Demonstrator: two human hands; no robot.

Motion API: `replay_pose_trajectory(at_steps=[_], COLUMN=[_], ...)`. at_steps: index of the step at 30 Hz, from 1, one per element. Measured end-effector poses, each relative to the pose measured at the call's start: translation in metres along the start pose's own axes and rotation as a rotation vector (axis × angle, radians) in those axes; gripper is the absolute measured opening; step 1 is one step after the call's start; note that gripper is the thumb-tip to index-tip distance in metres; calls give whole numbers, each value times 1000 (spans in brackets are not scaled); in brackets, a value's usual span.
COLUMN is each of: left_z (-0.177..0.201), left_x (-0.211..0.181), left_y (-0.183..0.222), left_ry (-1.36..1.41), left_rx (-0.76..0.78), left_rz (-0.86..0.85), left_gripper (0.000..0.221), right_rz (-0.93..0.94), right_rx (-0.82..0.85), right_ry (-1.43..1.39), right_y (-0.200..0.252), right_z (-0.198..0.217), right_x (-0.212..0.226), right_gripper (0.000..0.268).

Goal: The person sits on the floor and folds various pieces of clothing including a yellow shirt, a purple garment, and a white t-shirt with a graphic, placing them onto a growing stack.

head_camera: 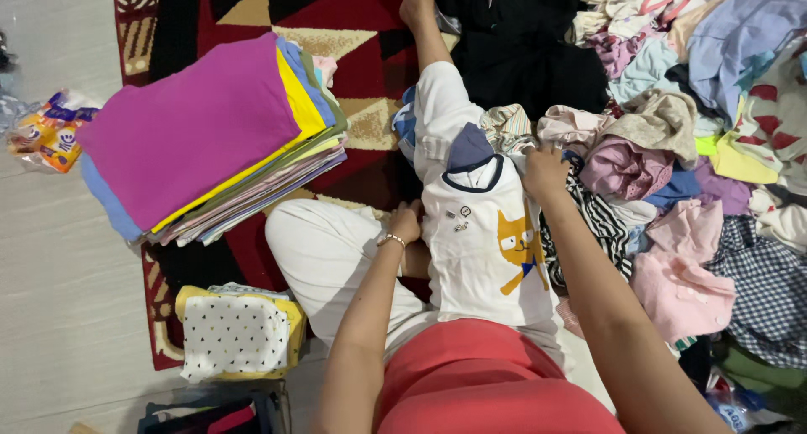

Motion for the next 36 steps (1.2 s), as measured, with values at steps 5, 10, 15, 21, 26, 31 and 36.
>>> replay_pose_trajectory(at_steps=[5, 10, 15, 21, 26, 31, 36], left_z=[3, 27, 14, 2, 45, -10, 11], left_x=[-11, -11, -2, -17, -58, 3, 19], left_y=[24, 37, 23, 33, 85, 18, 3], left_ry=[-83, 84, 75, -151, -312, -123, 453], left_rx=[96, 95, 85, 138, 203, 178, 24], left_rz=[-6, -92, -91, -57, -7, -38, -97], left_gripper=[57, 39, 26, 54, 49, 56, 44], right_rz=[-35, -255, -292, 257, 523, 468, 445], right_rx=[-43, -236, -343, -407, 5, -49, -100], right_ry=[76, -997, -1872, -1268, -464, -451, -496], right_y=[24, 37, 76, 162, 204, 202, 202], right_z=[36, 19, 31, 80, 100, 83, 81], right_x=[8, -42, -61, 5, 110, 108, 106], right_gripper=[21, 22, 30, 18, 50, 58, 58])
Point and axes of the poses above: each hand's wrist, its own y-axis away from the middle knuckle, its own z-axis out of the back of the hand, x = y × z, the point moved 10 cm from there along -y, towards the middle knuckle, and after that the axes turned 6 degrees about y, right-handed, at the moved point
